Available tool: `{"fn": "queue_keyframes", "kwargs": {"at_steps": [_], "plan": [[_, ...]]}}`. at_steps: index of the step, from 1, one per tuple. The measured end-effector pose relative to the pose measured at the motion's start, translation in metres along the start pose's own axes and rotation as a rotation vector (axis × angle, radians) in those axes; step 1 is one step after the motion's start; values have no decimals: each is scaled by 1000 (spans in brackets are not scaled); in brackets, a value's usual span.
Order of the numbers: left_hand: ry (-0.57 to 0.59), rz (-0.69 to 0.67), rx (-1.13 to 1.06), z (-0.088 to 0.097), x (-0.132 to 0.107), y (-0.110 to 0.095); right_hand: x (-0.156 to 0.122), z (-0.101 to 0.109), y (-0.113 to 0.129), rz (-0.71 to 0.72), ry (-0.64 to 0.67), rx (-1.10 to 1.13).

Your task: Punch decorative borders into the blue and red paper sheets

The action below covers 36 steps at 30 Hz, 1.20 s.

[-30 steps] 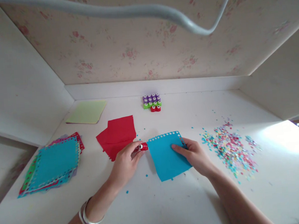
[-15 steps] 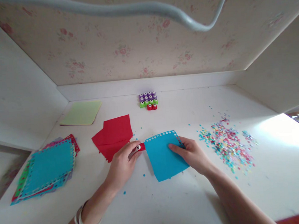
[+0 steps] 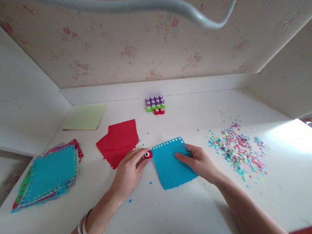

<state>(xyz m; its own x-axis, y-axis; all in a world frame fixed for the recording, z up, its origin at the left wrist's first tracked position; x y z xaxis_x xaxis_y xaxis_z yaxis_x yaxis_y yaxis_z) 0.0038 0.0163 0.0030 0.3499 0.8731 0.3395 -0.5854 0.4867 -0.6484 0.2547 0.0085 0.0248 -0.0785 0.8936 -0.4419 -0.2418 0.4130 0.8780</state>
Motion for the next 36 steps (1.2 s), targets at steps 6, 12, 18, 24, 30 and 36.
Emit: {"fn": "queue_keyframes", "kwargs": {"at_steps": [6,12,18,24,30,36], "plan": [[8,-5,-7,0,0,0,2,1,-2,-15,9,-14],[17,-32,-20,-1,1,-1,0,0,0,23,20,-37],[15,-9,-4,0,2,-2,1,2,-2,58,-13,-99],[32,-4,-2,-1,1,1,2,3,-3,110,-41,-196],[31,-1,19,0,2,0,3,3,-4,129,-86,-295],[49,24,10,0,2,-1,3,2,-3,130,-90,-344]]}}
Point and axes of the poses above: each hand's wrist, its own x-axis towards the middle knuckle, its own z-axis out of the back of the hand, y = z × x, the point moved 2 cm from there along x, towards the middle knuckle, and after that the axes turned 5 degrees about -z, right-handed, at the moved point
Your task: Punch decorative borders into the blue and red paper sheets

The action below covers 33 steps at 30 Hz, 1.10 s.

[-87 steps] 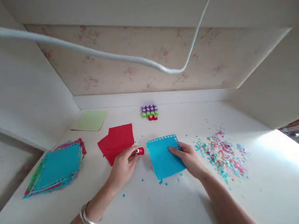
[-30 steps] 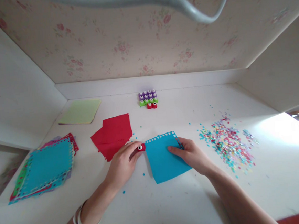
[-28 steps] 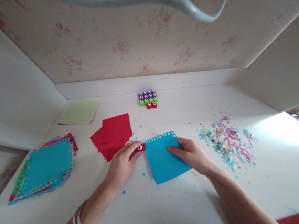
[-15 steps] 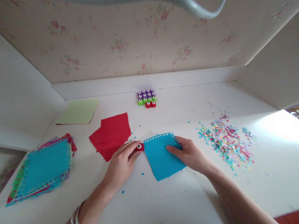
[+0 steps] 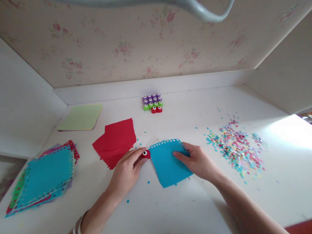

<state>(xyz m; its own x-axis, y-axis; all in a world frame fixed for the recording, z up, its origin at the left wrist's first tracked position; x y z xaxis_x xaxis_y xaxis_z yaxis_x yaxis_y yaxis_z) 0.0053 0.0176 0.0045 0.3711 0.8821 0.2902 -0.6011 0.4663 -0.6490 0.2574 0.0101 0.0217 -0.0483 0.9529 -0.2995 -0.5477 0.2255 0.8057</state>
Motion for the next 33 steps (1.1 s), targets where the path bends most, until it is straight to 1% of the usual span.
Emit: {"fn": "queue_keyframes", "kwargs": {"at_steps": [7,10,15,19,21,22,23,25,27,28,29,30,31,33], "plan": [[-16,-7,-2,2,2,-3,-1,1,2,5,-2,6],[-12,-9,-2,2,2,-3,-1,1,1,-9,20,55],[7,-8,18,1,1,-2,-1,-2,0,-66,98,231],[2,-7,44,0,-1,0,-1,-6,1,-91,226,377],[5,-10,46,-1,-2,0,-1,-6,0,-84,226,293],[5,-12,46,-1,-2,0,-1,-5,0,-71,186,197],[5,-13,47,-1,-2,-1,-1,-3,0,-48,120,80],[2,-12,53,0,-2,-2,-1,2,0,31,-53,-150],[-8,-11,67,1,-2,-3,-3,5,3,148,-221,-317],[-15,-11,77,1,-1,-4,-4,6,5,212,-275,-380],[-23,-14,89,2,-1,-5,-5,5,7,278,-300,-433],[-29,-21,100,2,-1,-6,-6,2,8,345,-294,-477],[-34,-31,109,3,-1,-6,-8,-1,9,408,-261,-514],[-39,-53,120,3,-1,-7,-9,-9,9,504,-150,-572]]}}
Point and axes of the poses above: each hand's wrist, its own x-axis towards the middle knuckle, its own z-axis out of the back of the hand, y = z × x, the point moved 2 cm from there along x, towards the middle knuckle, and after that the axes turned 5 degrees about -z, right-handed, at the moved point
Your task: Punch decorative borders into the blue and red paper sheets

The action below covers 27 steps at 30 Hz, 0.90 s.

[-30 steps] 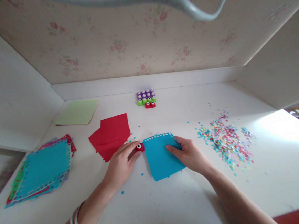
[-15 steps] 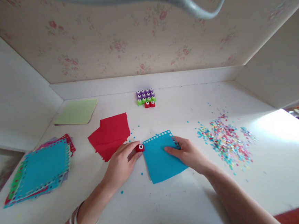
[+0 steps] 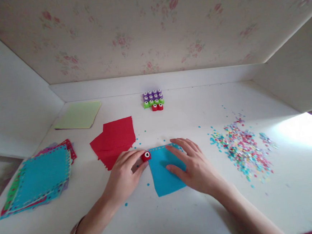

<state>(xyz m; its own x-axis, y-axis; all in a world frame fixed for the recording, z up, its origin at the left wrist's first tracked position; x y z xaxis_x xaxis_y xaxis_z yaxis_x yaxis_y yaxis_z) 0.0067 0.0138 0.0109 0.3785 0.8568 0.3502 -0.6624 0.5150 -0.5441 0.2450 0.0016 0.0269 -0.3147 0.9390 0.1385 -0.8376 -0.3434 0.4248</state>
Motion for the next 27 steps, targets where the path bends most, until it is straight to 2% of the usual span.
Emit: {"fn": "queue_keyframes", "kwargs": {"at_steps": [2,5,20,27], "plan": [[1,-17,3,0,-1,0,-1,-7,4,69,83,-9],[11,-27,2,0,-1,0,-2,-14,5,75,138,-2],[66,29,-10,-1,0,4,2,-12,3,41,182,29],[69,161,-84,5,6,0,2,-10,3,44,165,44]]}}
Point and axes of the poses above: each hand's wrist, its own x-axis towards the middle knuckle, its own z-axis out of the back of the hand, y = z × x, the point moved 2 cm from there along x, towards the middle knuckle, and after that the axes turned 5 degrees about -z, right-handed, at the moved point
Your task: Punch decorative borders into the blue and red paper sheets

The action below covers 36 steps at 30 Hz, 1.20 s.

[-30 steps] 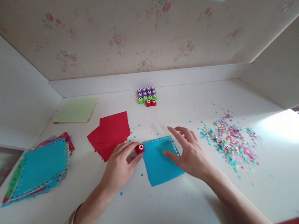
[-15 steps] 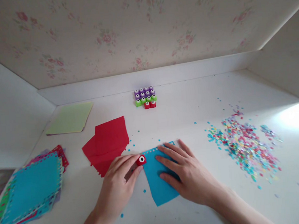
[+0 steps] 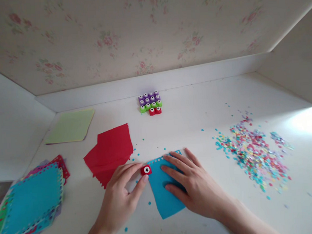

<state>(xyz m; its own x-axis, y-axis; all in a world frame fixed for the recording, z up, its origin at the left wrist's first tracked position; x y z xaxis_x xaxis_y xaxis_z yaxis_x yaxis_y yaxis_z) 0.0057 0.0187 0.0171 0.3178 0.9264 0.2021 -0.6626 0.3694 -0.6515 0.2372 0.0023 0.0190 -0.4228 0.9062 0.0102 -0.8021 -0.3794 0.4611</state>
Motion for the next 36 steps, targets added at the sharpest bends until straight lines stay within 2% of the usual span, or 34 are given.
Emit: {"fn": "queue_keyframes", "kwargs": {"at_steps": [3,5,10,12,19,25,29,36], "plan": [[-58,89,2,2,12,-6,0,1,1,8,-13,5],[-45,101,26,2,22,-9,-1,2,1,14,-20,8],[174,140,-17,-2,36,-10,-2,3,2,12,-25,8],[207,168,-32,-2,37,-10,-2,3,2,10,-25,12],[215,170,-57,-1,40,-13,-4,5,3,6,-32,35],[253,205,-183,0,36,-9,-5,7,3,-2,-34,41],[230,268,-235,2,28,-6,-5,6,2,6,-42,50],[217,255,-221,4,24,-4,-5,6,1,10,-36,63]]}}
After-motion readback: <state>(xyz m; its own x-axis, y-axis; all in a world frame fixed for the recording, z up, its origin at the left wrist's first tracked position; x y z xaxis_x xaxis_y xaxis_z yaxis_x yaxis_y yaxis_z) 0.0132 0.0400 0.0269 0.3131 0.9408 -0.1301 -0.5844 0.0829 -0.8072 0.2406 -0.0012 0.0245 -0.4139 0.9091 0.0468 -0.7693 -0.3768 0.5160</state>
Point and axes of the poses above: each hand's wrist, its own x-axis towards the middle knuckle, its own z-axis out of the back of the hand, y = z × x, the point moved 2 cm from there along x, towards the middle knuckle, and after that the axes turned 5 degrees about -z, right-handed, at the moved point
